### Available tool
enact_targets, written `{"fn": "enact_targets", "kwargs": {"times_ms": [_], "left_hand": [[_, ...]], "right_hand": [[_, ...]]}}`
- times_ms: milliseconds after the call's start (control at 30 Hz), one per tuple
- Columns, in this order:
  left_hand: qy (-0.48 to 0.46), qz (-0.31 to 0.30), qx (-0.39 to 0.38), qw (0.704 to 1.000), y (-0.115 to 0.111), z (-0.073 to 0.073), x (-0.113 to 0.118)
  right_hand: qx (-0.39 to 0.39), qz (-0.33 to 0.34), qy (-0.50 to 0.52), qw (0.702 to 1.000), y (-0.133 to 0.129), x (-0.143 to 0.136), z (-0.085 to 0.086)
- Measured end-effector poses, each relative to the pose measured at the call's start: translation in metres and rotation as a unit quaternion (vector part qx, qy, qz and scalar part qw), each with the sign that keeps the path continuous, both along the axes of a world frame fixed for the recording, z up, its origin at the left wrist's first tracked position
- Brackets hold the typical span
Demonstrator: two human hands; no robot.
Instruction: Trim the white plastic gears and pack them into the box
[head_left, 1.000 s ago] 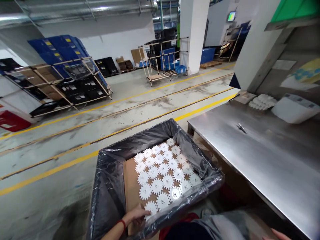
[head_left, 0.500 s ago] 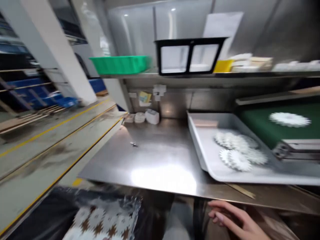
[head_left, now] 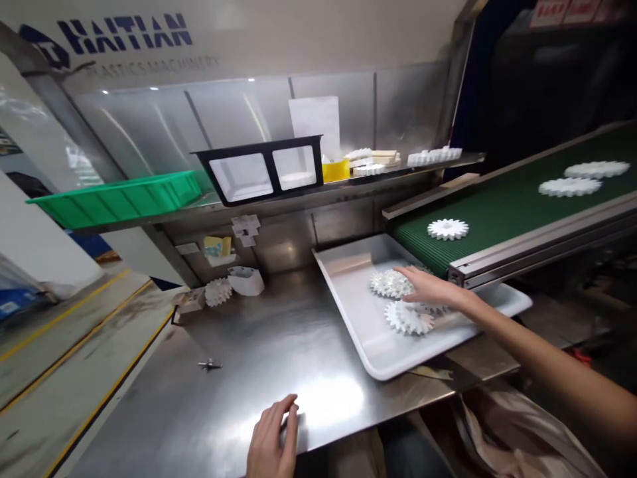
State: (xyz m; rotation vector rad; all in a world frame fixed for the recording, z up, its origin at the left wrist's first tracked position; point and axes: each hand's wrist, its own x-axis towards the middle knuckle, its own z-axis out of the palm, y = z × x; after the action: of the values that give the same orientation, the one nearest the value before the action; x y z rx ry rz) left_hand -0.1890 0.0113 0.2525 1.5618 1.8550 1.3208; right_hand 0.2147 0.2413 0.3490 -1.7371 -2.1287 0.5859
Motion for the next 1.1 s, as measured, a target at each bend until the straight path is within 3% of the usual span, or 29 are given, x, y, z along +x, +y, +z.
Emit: {"fn": "enact_targets", "kwargs": {"times_ms": [100, 200, 400, 667, 833, 967, 1100], "left_hand": [[-0.008, 0.039, -0.028, 0.999, 0.017, -0.003, 0.0], [-0.015, 0.029, -0.022, 0.999, 0.018, -0.007, -0.003], [-0.034, 0.007, -0.012, 0.999, 0.014, -0.011, -0.004], [-0.032, 0.01, 0.001, 0.999, 0.016, -0.012, -0.005], [-0.029, 0.013, -0.003, 1.0, 0.015, -0.008, -0.002], [-0.015, 0.021, 0.003, 1.0, 0.016, -0.01, -0.002], [-0.002, 0.022, -0.001, 1.0, 0.017, -0.013, -0.003]], "right_hand": [[-0.045, -0.015, -0.052, 0.998, 0.038, -0.011, -0.006], [-0.067, -0.009, -0.074, 0.995, 0.05, -0.014, -0.015], [-0.024, 0.02, -0.05, 0.998, 0.045, -0.011, -0.024], [0.091, 0.025, 0.039, 0.995, 0.047, -0.023, -0.013], [0.119, 0.038, 0.047, 0.991, 0.041, -0.025, -0.007], [0.111, -0.021, 0.012, 0.994, 0.043, -0.021, -0.008], [0.022, -0.104, -0.063, 0.992, 0.048, -0.013, -0.015]]}}
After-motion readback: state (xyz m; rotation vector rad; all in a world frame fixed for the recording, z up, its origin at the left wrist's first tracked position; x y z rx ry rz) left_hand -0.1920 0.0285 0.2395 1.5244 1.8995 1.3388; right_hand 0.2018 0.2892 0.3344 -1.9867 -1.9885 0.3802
